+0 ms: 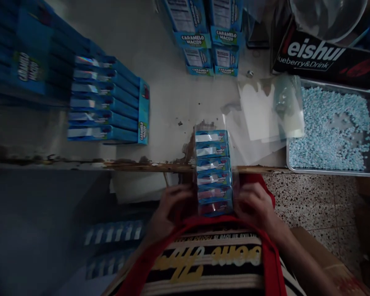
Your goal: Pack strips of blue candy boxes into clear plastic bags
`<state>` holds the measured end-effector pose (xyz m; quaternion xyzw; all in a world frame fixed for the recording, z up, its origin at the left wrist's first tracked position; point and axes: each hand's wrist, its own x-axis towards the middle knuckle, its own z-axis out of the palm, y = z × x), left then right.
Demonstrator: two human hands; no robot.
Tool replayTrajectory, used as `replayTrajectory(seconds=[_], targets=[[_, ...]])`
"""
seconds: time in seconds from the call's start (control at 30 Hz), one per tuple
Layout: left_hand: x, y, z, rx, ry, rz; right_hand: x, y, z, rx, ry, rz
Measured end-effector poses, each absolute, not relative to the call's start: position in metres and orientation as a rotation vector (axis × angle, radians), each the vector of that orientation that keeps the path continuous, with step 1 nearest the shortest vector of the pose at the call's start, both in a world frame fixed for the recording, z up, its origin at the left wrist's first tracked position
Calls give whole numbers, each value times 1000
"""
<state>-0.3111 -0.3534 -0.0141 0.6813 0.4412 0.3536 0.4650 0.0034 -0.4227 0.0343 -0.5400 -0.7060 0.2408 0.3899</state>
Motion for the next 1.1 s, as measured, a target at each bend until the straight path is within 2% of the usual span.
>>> replayTrajectory(seconds=[0.1, 0.17, 0.3, 0.43, 0.57, 0.73, 1.1], targets=[[-291, -346, -17, 1172, 940, 757, 0, -424, 17, -1371, -1494, 1038], [-282, -344, -20, 1060, 976, 689, -2, -424, 8, -1343, -1465, 1156], [-281, -346, -20, 1043, 966, 698, -3, -422, 0, -1403, -1544, 933], [-275, -352, -18, 970, 776, 818, -7, -417, -10, -1406, -1559, 915], [-251, -356, -29, 1131, 1055, 888, -17, -411, -24, -1490, -1537, 862], [-235, -357, -43, 1609, 1371, 1024, -28, -406, -27, -1569, -1452, 715], [-228, -340, -43, 2047, 1393, 1295, -38, -386, -38, -1550, -1130, 681]])
